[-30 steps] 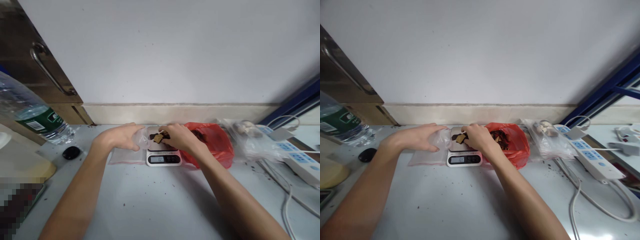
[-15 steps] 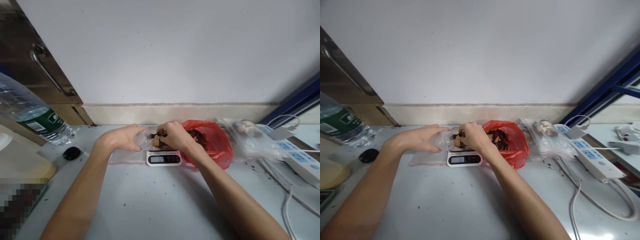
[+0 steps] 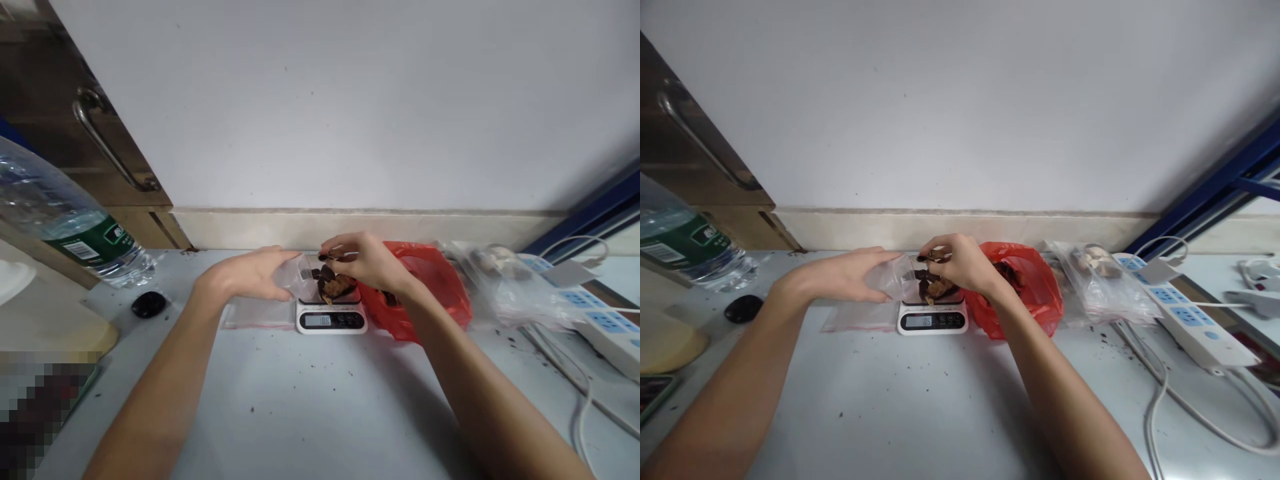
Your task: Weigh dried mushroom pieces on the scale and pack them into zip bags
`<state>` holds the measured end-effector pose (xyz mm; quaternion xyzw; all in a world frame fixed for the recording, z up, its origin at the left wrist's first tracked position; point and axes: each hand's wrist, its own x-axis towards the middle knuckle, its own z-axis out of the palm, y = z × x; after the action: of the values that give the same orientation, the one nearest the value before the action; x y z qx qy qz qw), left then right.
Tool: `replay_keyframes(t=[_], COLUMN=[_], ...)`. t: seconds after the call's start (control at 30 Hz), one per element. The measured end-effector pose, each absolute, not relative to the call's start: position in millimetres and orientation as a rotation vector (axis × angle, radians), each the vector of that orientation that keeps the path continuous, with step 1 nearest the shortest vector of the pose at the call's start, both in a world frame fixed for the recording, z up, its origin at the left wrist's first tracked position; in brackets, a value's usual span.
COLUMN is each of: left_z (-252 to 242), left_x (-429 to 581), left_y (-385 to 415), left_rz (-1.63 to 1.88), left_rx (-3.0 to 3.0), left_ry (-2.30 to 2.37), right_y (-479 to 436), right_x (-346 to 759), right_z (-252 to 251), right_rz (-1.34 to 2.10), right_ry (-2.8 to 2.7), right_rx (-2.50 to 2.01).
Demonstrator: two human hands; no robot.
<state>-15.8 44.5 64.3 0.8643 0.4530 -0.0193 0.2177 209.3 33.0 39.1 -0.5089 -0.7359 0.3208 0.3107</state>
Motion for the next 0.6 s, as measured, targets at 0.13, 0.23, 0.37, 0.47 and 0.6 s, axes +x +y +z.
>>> replay_keyframes(t=[0.13,0.23,0.37,0.47,0.6], left_z=[64.0,63.2,63.8,66.2,68.1], left_x=[-15.4,-19.2,-27.2,-29.4,-27.8], left_y=[46.9,48.8,50.3,49.6,47.6], left_rz=[-0.081,-0.062,-0.05,-0.091,-0.163], left_rx=[2.353,2.361,2.396,2.38,2.338], left_ry=[1.279,1.27,1.254,1.259,1.32], right_y=[22.9,19.9,20.1,17.3,13.8], right_x=[201.0,197.2,202.5,205.3,200.4], right_z=[47.3,49.9,51.0,51.5,48.7], right_rz=[0.929,0.936,0.689,0.593,0.695], right_ry=[-2.007,-2.004,-2.007,-2.158,-2.362], right_rx=[-1.168,-1.135,-1.418,-1.71,-1.808])
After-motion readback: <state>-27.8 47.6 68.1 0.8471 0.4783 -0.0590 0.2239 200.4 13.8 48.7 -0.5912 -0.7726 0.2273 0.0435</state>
